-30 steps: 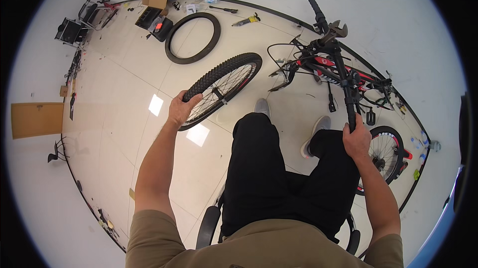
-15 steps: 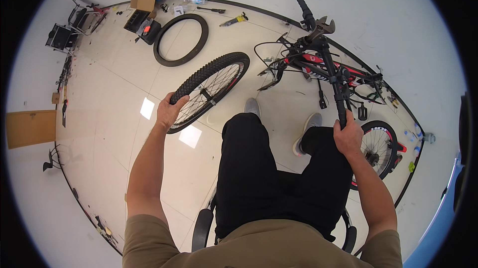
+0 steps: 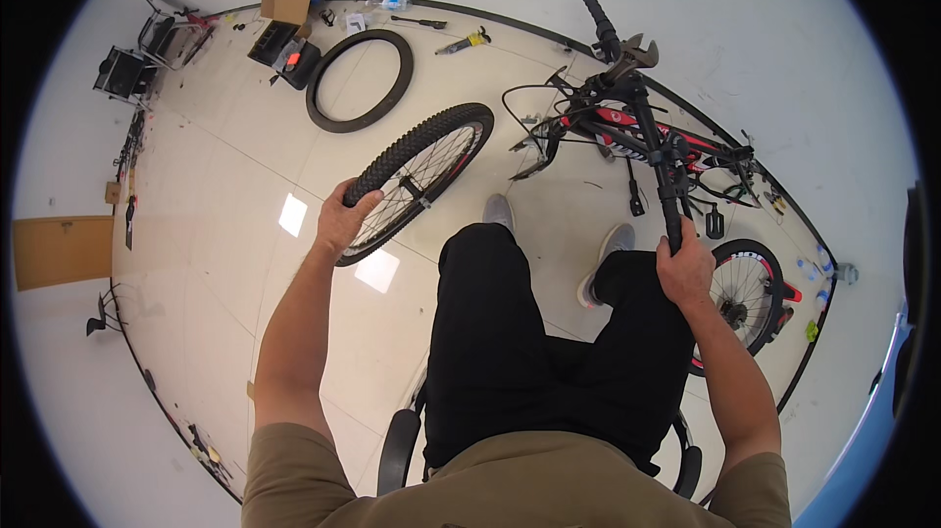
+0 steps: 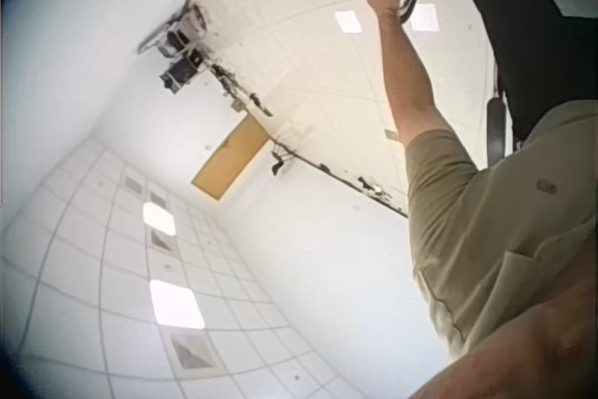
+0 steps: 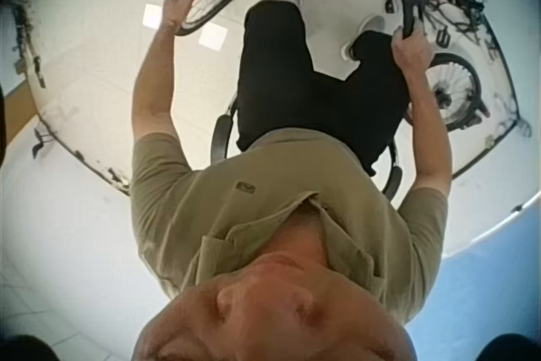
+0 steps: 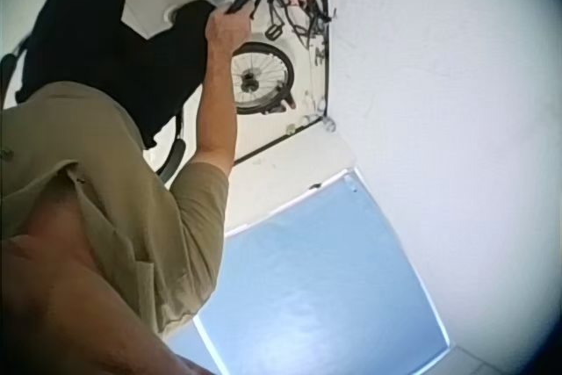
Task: The person is repairing a bicycle by removing the front wheel, adjusting the brake cable, and reattaching the wheel. They use a wrench to loosen and tighten bolts and handle the brake cable with their hands.
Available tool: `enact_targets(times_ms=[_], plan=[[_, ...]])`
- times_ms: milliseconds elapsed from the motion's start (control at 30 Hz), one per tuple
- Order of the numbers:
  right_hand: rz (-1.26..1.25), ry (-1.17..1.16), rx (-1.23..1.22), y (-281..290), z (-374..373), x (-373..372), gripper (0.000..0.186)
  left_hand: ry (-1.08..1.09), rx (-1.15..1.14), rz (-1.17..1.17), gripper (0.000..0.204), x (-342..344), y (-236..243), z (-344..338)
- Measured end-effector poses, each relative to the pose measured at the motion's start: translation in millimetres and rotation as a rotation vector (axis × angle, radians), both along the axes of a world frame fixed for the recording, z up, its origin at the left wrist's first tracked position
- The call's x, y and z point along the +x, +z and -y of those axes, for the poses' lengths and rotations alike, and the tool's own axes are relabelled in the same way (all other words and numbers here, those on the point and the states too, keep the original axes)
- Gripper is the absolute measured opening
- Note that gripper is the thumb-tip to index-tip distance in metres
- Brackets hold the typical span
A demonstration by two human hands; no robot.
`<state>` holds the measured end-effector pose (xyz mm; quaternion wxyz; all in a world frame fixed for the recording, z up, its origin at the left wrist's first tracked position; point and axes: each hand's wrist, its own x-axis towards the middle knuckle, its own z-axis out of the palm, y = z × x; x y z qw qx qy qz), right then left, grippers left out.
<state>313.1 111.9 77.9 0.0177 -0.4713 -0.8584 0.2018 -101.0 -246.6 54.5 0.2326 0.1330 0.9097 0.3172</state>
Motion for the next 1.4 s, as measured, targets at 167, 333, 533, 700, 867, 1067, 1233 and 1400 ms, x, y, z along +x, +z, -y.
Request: enact_targets(times_ms=[167,333,533,700,867,1067,1233,1400], plan=[[-0.041,-0.012,0.038,-5.3,-1.9,6.2,0.041,-0.025,0.022,0.088,0.067,23.5,15.3,-28.2],[-0.119,0.019,0.009,-0.1,-2.2,3.0,0.04,-0.01,0.161,0.045,0.058,34.4,-3.8,-24.8],[-0.235,-0.004,0.012,-2.9,-4.6,11.4,0.041,-0.027,0.039,0.069,0.051,55.6,10.3,-37.9],[-0.387,-0.037,0.088,-13.4,-4.0,13.5,0.038,-0.008,0.088,0.101,0.051,51.9,-3.8,-31.6],[-0.468,-0.065,0.058,-14.4,-2.5,14.7,0.033,0.021,0.08,0.108,0.054,61.9,-2.9,-40.7],[-0.295,0.001,0.082,-14.5,-2.1,12.2,0.032,0.03,0.098,0.114,0.06,61.5,-4.8,-38.2],[-0.402,-0.024,0.112,-15.0,0.7,12.5,0.03,-0.001,-0.045,-0.11,0.06,65.9,-9.7,-35.0],[-0.208,-0.012,0.007,-8.3,-5.7,11.4,0.028,-0.3,-0.178,-0.233,0.052,100.9,15.6,-62.2]])
